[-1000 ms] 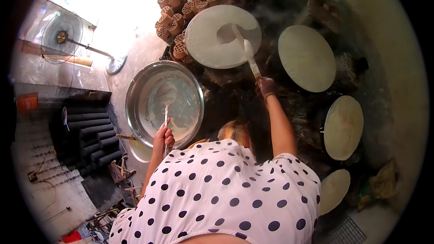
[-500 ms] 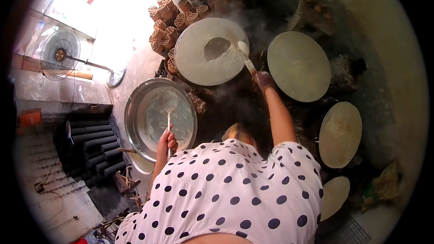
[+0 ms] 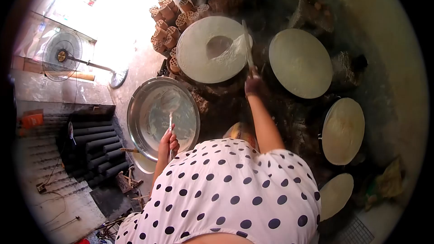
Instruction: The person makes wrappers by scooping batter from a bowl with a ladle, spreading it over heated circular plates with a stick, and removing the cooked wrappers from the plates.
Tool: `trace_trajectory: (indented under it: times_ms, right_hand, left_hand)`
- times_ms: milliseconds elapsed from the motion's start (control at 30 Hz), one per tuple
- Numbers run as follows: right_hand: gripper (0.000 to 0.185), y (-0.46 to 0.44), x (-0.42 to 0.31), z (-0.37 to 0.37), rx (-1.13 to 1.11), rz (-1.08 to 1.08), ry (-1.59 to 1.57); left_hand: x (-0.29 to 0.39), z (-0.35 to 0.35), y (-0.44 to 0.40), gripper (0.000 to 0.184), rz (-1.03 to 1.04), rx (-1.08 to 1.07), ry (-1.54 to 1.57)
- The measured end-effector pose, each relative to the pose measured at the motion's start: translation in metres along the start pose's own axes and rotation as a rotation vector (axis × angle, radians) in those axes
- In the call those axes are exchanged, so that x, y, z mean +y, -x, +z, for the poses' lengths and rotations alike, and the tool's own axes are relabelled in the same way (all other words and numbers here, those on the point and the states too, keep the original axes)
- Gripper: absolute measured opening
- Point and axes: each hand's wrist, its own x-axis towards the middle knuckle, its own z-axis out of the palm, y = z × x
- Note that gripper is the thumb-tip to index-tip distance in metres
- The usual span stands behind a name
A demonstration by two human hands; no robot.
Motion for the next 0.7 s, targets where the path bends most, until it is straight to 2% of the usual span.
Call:
trace_trajectory:
  times_ms: [33, 100, 133, 200, 233, 267, 300, 333, 367, 400, 467, 533, 567, 633, 700]
  right_hand:
    - [0.034, -0.012, 0.001, 0.017, -0.02, -0.087, 0.044]
    - [0.034, -0.015, -0.009, 0.033, -0.235, -0.032, 0.004]
    - [0.034, -0.012, -0.01, 0.025, -0.229, -0.035, 0.006]
    - [0.039, 0.0, -0.015, 0.004, -0.191, -0.364, -0.085]
    - [0.039, 0.004, -0.007, 0.015, -0.199, -0.372, -0.08]
    - [0.041, 0.014, -0.015, 0.022, -0.068, -0.134, -0.056]
    - [0.041, 0.021, -0.02, 0.023, -0.137, 0.093, 0.024]
    - [0.042, 0.041, -0.06, 0.006, -0.222, 0.312, 0.12]
    - [0.046, 0.053, -0.058, 0.027, 0.006, -0.077, 0.115]
    - [0.044, 0.038, -0.054, 0.029, -0.173, 0.043, 0.056]
    - [0.042, 0.028, -0.073, 0.019, -0.358, 0.168, -0.004]
    - [0.035, -0.006, -0.024, 0.037, 0.151, -0.237, -0.288]
    - [0.035, -0.011, -0.019, 0.037, 0.146, -0.245, -0.284]
    - [0.033, -0.012, -0.01, 0.036, -0.312, 0.108, -0.16]
    - [0.033, -0.014, -0.02, 0.018, -0.479, 0.001, -0.315]
  left_hand:
    - [0.0, 0.001, 0.003, 0.031, -0.002, -0.001, -0.003]
    - [0.002, 0.004, 0.003, 0.031, -0.03, 0.049, -0.036]
    - [0.001, 0.003, 0.003, 0.032, -0.026, 0.037, -0.039]
    - [0.0, 0.003, 0.006, 0.033, -0.024, 0.02, -0.033]
    - [-0.001, 0.002, 0.009, 0.034, -0.022, 0.009, -0.026]
    - [-0.003, 0.002, 0.011, 0.034, -0.018, 0.012, -0.012]
    - [-0.004, 0.002, 0.012, 0.035, -0.006, 0.004, -0.037]
    - [-0.005, 0.004, 0.011, 0.035, 0.006, -0.006, -0.067]
    - [-0.005, 0.007, 0.009, 0.035, 0.013, -0.006, -0.057]
    - [-0.006, 0.009, 0.009, 0.036, -0.015, -0.001, -0.051]
    - [-0.004, 0.008, 0.016, 0.037, -0.043, 0.011, -0.047]
    - [-0.004, 0.011, 0.017, 0.038, -0.057, -0.001, -0.025]
    - [-0.007, 0.011, 0.017, 0.038, -0.054, -0.001, -0.016]
    - [-0.01, 0.011, 0.019, 0.04, 0.003, 0.006, -0.015]
    - [-0.016, 0.007, 0.014, 0.04, 0.002, 0.025, -0.004]
